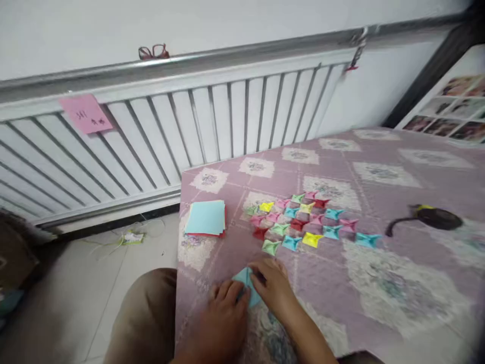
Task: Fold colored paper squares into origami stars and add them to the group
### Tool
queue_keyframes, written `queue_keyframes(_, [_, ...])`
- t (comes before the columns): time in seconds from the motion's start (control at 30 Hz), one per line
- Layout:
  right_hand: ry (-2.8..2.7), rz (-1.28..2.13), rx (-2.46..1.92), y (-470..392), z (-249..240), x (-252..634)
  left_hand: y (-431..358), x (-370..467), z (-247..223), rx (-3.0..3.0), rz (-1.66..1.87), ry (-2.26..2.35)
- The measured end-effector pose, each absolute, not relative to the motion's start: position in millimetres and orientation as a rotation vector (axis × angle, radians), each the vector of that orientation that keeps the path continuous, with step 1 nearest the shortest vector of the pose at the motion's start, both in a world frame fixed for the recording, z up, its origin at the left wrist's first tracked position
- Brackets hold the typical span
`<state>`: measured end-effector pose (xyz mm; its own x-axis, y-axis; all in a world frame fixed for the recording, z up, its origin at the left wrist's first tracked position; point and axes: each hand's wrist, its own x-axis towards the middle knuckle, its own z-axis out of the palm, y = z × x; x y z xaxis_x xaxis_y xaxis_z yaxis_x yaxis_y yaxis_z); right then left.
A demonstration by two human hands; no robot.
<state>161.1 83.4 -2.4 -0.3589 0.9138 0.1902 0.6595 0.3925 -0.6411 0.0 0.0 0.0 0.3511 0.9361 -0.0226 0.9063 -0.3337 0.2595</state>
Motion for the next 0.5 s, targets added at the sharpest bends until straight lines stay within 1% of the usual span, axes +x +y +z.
queue_keyframes(0.23, [-2.137,0.726,-1.379,78.5,-4.7,165.6,-0.9,-3.3,2.4,2.381,0.269,1.639])
queue_keyframes(0.5, [-2.273,0.528,-1.371,65.7,-4.8,173.1,0.2,-4.9,3.9,2.277,0.383,1.647])
